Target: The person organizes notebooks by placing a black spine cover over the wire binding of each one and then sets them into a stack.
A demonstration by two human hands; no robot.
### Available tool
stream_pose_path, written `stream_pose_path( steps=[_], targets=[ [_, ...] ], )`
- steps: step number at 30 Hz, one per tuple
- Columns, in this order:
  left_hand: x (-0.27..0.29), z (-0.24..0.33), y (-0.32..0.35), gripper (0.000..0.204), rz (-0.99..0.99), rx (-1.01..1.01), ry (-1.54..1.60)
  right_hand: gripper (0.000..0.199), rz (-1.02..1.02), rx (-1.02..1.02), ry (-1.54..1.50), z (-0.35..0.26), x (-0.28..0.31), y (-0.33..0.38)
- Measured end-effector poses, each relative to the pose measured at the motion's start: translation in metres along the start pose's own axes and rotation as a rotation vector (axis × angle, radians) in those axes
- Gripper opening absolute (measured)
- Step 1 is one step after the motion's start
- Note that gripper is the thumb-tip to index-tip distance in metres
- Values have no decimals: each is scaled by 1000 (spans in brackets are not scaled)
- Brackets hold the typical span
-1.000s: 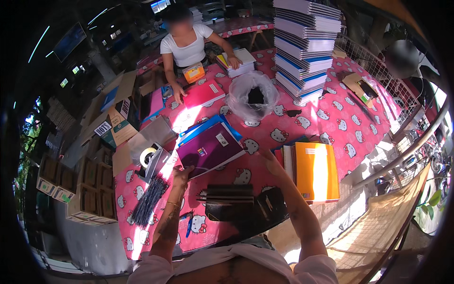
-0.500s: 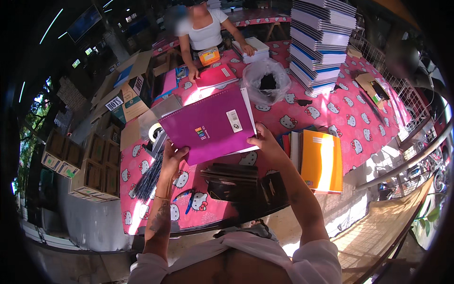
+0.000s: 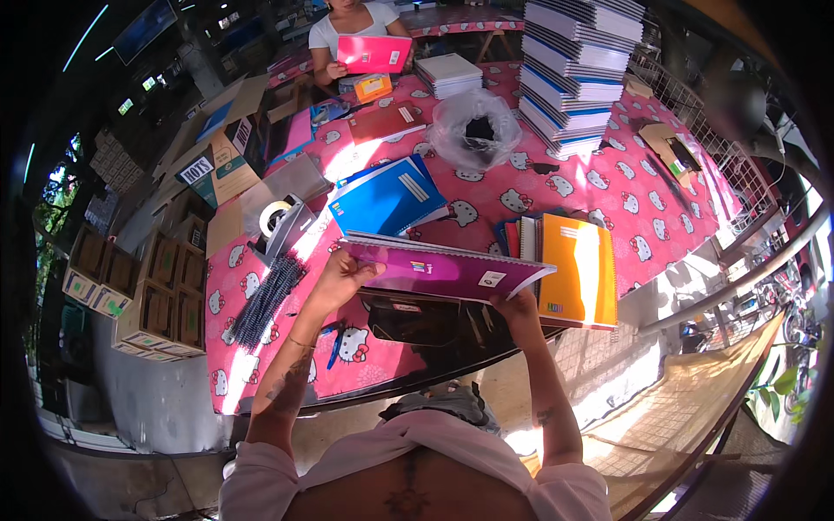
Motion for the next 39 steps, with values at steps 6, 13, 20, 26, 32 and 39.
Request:
stream_pose_path(
  steps=[6, 13, 20, 26, 32, 39],
  targets=[
    [18, -17, 7, 23, 24, -90, -11, 38, -31, 3, -26, 42, -20, 2],
    [24, -100, 7, 65, 125, -308, 569, 75, -35, 1, 76, 88, -48, 23],
    [4, -183, -1, 62, 141, -165, 466, 85, 30, 171, 583, 56, -31, 9],
    [132, -219, 45, 48, 599, 141, -709, 90, 19, 739, 380, -280, -97, 26],
    [112, -236, 41, 30, 554, 204, -980, 84, 34, 658, 581, -262, -84, 34],
    [118, -236, 46, 25, 591, 168, -889, 76, 87, 669, 656, -284, -62, 39]
  ],
)
Point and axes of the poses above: each hand's wrist, its own y-axis away from the middle knuckle, its own x-axis out of the back of the hand, z = x × y, the point moved 8 cm from there along -y, towards the middle knuckle, and after that the axes turned 5 degrees about x, right-handed, at the moved point
